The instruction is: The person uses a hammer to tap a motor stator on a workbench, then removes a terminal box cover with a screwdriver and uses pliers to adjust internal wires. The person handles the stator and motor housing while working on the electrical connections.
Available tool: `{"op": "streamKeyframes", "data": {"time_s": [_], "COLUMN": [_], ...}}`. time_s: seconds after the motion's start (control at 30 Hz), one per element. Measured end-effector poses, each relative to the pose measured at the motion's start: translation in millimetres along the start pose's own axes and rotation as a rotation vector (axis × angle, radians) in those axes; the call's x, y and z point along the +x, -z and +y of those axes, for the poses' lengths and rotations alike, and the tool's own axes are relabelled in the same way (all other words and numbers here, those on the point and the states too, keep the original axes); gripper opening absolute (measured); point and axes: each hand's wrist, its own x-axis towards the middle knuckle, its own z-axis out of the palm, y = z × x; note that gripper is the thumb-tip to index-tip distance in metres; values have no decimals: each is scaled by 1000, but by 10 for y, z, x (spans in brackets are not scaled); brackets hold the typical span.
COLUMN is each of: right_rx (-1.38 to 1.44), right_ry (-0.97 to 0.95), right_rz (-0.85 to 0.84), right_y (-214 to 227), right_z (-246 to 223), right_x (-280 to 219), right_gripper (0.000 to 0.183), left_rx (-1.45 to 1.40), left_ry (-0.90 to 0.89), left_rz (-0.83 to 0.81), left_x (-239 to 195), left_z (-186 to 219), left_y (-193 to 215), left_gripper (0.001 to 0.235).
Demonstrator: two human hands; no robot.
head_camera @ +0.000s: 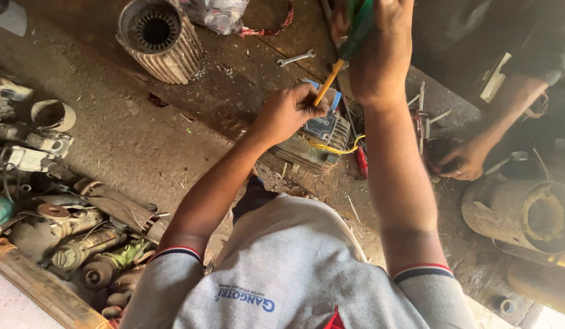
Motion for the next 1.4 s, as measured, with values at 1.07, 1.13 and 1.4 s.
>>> {"op": "streamKeyframes", "data": {"time_s": [1.07,1.13,1.4], "right_rx": [45,21,-23], "right_ry": [-6,19,136], "right_rz": [-48,-80,195], "right_y": [147,140,94], "right_z": [33,14,53], "right_x": [-7,-34,-36], "right_gripper": [57,61,56], "left_rx": [305,297,327], "left_ry": [-106,-79,-74], "left_rz": [60,58,22], "left_x": [-592,-589,-550], "left_z": [-614,-631,-740], "left_y": [-50,-74,-66], "left_gripper": [27,27,25]}}
